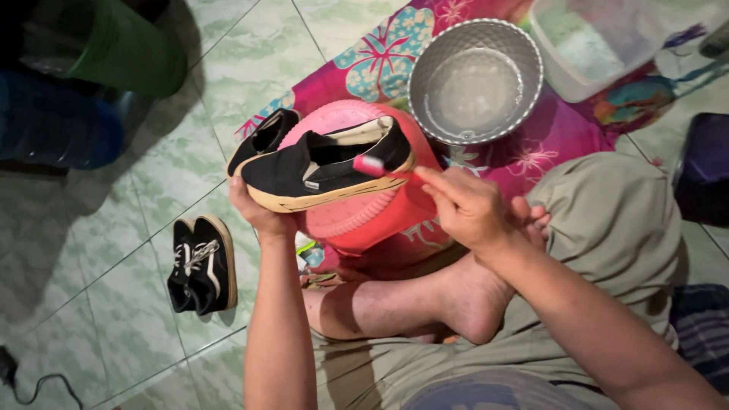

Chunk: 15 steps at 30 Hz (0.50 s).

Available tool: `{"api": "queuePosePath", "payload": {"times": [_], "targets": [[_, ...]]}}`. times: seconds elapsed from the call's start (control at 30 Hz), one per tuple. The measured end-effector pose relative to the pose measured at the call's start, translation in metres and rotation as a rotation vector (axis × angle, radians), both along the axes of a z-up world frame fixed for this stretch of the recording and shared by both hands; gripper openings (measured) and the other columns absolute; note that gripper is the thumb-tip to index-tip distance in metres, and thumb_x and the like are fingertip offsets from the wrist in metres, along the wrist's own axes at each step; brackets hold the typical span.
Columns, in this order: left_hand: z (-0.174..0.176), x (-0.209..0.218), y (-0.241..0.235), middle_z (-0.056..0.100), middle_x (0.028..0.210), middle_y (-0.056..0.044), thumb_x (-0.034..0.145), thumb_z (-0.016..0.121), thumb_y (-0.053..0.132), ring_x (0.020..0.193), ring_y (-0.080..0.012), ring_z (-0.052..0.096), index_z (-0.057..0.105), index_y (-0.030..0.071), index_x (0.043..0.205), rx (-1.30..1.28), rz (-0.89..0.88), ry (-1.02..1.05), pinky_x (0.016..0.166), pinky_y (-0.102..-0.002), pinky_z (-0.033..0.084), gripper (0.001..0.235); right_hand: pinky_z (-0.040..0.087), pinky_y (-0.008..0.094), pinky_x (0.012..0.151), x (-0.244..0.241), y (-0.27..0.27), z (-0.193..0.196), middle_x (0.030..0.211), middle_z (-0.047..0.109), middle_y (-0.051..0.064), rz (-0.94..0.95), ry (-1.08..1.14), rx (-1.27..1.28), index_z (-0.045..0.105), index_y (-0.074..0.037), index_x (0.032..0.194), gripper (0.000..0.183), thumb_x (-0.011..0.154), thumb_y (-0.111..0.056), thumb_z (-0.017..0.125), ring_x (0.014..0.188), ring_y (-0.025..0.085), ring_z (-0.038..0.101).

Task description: The person scrubs a black slip-on shoe using a pink toothbrush and water from a metal bowl. They repeatedly dip the brush into the water and scrub the shoe's upper and sole while holding it over a pink stool.

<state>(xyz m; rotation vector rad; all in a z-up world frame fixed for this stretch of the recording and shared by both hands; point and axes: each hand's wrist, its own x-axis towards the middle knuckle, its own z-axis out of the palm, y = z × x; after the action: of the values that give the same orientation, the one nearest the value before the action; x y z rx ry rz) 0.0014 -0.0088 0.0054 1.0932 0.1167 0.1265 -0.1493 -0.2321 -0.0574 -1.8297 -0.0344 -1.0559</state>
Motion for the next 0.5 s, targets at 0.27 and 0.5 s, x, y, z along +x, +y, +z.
{"api": "queuePosePath", "payload": {"times": [0.27,0.5], "targets": [[0.004,0.001,0.000,0.076,0.092,-0.014,0.088,0.052,0.057,0.077,-0.0224,0.075,0.072,0.012,0.098,-0.012,-0.027,0.004,0.080,-0.028,0.066,0.051,0.059,0.036,0.066,0.001,0.009,-0.005,0.078,0.076,0.004,-0.084,-0.023,0.014,0.082,-0.011,0.101,0.019,0.088,0.002,0.078,0.067,0.025,0.072],[0.003,0.005,0.001,0.075,0.093,-0.017,0.091,0.049,0.053,0.079,-0.0227,0.076,0.071,0.010,0.099,-0.003,-0.025,-0.049,0.080,-0.028,0.066,0.049,0.060,0.038,0.068,0.000,-0.014,0.006,0.082,0.077,0.010,-0.147,0.009,0.123,0.080,-0.004,0.104,0.017,0.092,0.007,0.076,0.073,0.028,0.075]]}}
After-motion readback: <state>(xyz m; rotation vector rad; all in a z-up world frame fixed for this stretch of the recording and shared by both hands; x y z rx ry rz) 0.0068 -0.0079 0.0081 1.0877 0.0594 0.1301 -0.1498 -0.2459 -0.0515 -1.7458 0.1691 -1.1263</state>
